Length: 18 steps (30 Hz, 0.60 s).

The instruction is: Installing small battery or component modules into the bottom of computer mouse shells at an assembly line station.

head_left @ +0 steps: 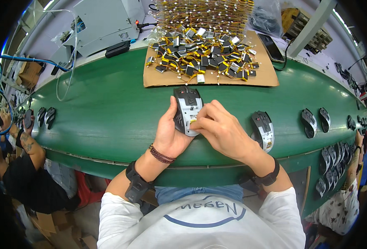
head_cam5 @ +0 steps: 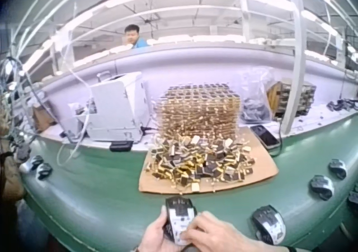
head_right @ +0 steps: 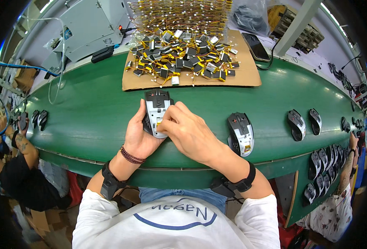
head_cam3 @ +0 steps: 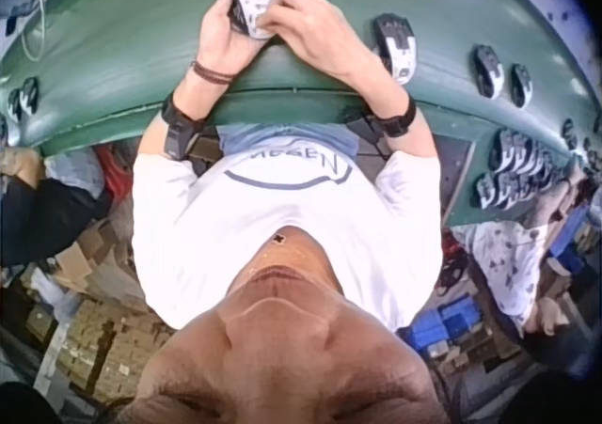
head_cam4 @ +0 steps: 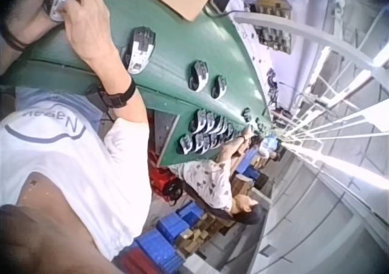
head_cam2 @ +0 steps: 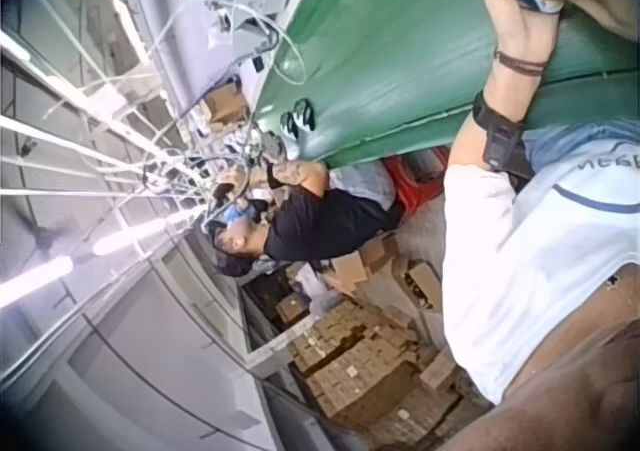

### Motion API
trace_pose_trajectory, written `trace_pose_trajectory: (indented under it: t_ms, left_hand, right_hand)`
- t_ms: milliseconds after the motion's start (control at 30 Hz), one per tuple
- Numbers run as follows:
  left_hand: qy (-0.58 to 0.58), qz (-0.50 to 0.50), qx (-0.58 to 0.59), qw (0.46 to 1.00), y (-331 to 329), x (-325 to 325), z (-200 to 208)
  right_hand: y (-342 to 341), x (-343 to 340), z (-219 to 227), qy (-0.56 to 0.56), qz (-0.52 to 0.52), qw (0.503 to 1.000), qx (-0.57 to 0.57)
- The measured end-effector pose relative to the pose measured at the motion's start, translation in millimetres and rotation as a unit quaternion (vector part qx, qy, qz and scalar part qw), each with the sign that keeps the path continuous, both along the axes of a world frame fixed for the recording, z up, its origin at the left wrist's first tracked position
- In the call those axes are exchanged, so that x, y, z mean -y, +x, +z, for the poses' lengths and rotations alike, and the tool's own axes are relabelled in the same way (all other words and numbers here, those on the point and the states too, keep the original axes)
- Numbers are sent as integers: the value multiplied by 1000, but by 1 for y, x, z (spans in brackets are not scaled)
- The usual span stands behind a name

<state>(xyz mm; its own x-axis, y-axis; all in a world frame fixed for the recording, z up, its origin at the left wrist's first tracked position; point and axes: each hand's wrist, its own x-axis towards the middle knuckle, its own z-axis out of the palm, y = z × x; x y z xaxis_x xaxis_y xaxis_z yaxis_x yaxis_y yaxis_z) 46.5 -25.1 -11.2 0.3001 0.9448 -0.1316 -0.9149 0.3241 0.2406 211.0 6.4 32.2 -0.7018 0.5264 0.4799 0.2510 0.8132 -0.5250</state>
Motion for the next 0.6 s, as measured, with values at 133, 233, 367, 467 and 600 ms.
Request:
trace_pose_trajectory:
  t_ms: [133, 233, 367, 467, 600]
  left_hand:
    - [-14, 30, -69, 997, 9, 1, 8]
    - [30, 4, -25, 999, 4, 1, -4]
    - [37, -5, -38, 999, 4, -1, -6]
    - [10, 25, -55, 998, 5, -4, 0]
    - [4, 49, -57, 997, 1, -5, 0]
  right_hand:
    - [-3, 3, -7, -27, -28, 999, -38]
    - [-3, 7, 4, -192, -104, 976, -23]
    - [3, 0, 6, -215, -54, 975, -15]
    - [10, -9, 0, -224, -16, 972, -63]
    - [11, -12, -15, -179, -11, 975, -133]
